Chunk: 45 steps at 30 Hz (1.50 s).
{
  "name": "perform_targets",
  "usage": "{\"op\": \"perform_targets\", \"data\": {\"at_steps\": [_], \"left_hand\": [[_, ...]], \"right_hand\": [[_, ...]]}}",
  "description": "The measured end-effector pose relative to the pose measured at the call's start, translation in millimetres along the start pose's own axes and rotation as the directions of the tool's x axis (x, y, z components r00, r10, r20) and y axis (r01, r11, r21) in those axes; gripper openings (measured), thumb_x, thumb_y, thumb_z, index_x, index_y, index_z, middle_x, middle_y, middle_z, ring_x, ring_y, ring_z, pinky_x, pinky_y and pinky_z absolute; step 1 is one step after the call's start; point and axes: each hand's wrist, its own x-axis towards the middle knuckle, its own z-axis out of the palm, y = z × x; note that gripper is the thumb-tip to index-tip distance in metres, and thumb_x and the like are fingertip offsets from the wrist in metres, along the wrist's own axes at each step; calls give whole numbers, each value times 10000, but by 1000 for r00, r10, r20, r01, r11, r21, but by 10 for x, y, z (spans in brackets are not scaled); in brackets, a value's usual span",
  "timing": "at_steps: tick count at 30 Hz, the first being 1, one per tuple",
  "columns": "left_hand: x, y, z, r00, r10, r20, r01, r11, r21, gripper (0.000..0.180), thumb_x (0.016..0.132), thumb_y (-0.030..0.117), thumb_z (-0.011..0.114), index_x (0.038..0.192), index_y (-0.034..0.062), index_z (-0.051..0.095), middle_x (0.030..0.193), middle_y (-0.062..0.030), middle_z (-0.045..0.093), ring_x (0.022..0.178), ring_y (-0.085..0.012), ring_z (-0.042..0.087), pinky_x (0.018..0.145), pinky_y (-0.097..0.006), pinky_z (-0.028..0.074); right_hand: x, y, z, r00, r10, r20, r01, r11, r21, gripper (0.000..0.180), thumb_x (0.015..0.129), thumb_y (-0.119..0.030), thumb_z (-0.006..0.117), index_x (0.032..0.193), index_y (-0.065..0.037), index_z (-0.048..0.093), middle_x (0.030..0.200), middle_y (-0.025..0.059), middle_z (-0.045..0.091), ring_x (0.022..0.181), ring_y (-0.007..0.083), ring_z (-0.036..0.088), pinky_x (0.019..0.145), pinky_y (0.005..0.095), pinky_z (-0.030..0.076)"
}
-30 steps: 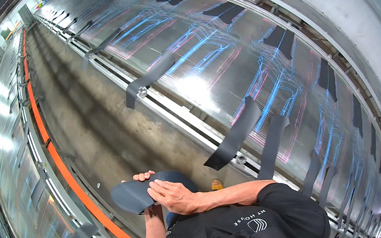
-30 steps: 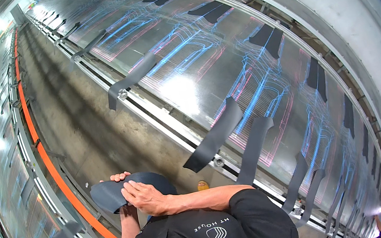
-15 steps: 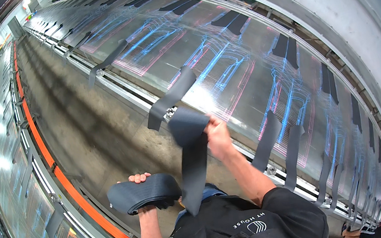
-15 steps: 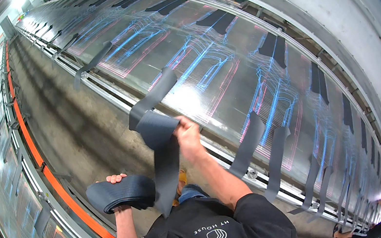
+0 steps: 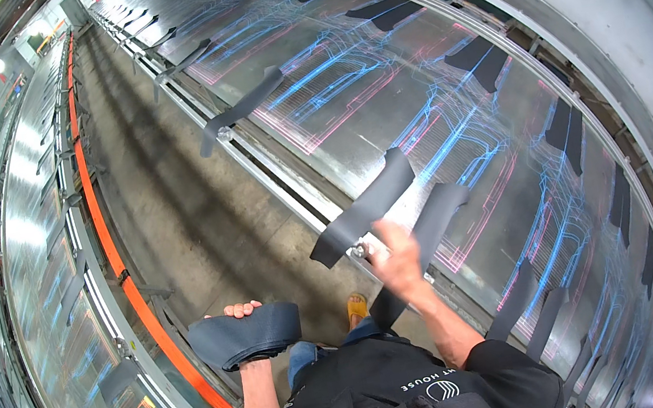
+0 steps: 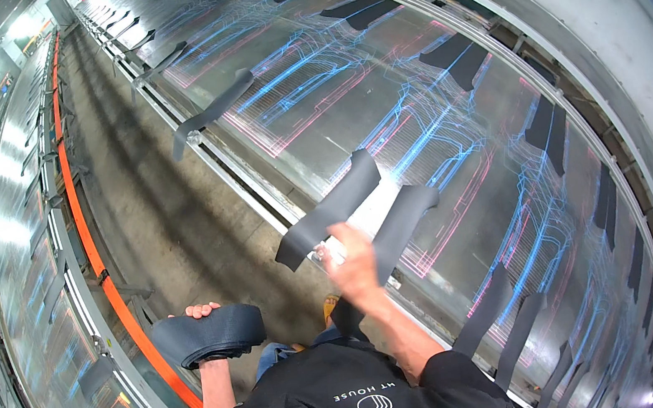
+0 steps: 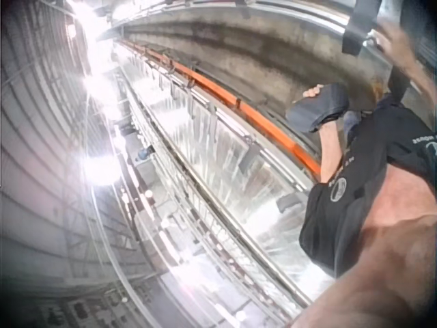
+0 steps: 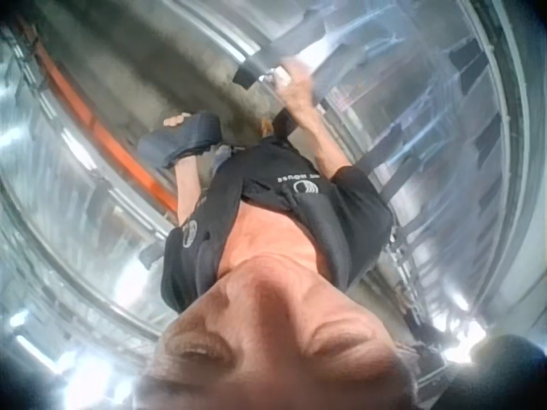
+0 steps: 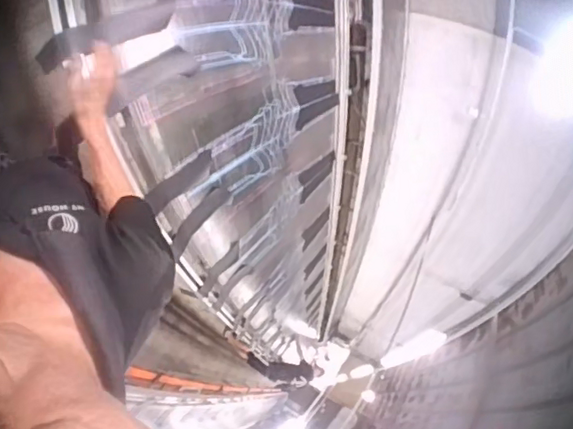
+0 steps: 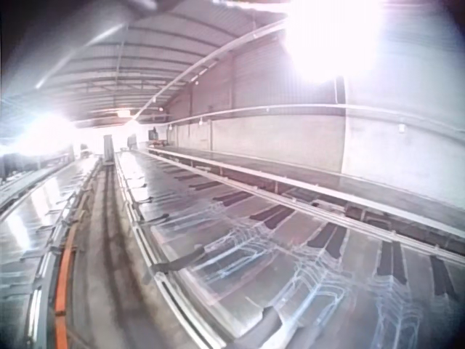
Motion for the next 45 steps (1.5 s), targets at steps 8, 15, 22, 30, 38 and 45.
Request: {"op": "perform_targets", "data": {"at_steps": [8, 15, 22, 30, 38, 45], "left_hand": [[895, 223, -329, 992, 76, 99, -78, 997, 10, 528, 976, 525, 345, 902, 70, 603, 859, -89, 631, 884, -249, 579, 995, -423, 382], [1696, 781, -439, 980, -12, 201, 17, 1000, -23, 511, 1009, 503, 289, 937, 82, 569, 853, -63, 602, 891, -226, 552, 994, -412, 374], [2442, 1288, -196, 958, -195, 209, 198, 980, 9, 528, 1005, 526, 271, 905, 98, 563, 820, -46, 593, 857, -207, 540, 971, -406, 384], [3270, 1669, -224, 973, -203, 111, 212, 975, -74, 626, 956, 615, 307, 819, 81, 604, 786, -77, 634, 799, -235, 587, 937, -426, 425], [3941, 1836, -95, 988, -156, -16, 156, 988, 13, 586, 977, 559, 303, 818, 73, 589, 752, -77, 617, 774, -241, 575, 936, -418, 423], [4486, 2016, -160, 997, -77, 5, 77, 997, 19, 587, 981, 557, 296, 830, 66, 580, 784, -86, 609, 801, -248, 566, 943, -423, 422]], "right_hand": [[92, -1723, 1295, 741, -577, 344, 477, 812, 335, 494, 781, -120, 636, 1209, 85, 496, 1253, 218, 529, 1171, 347, 528, 977, 414, 452], [673, -2047, 1961, 744, -614, 263, 535, 784, 315, 167, 699, -92, 646, 849, -42, 594, 894, 74, 627, 832, 248, 618, 701, 353, 524], [1441, -2389, 2281, 889, -345, 299, 123, 812, 571, 207, 753, -76, 743, 941, -23, 675, 887, 133, 663, 825, 302, 651, 713, 357, 526], [2647, -1472, 2538, 892, 450, 50, -318, 544, 776, 104, 886, -78, 627, 953, -10, 666, 778, 17, 648, 710, 92, 592, 600, 276, 485], [3172, 470, 2699, 566, 806, -172, -678, 574, 459, 277, 902, -221, 633, 1059, 6, 611, 882, 125, 659, 798, 253, 647, 721, 385, 510], [3609, -606, 2969, 941, 139, -309, -209, 956, -207, 374, 802, -169, 705, 1103, 19, 587, 1007, 197, 593, 968, 385, 549, 864, 474, 435]]}}
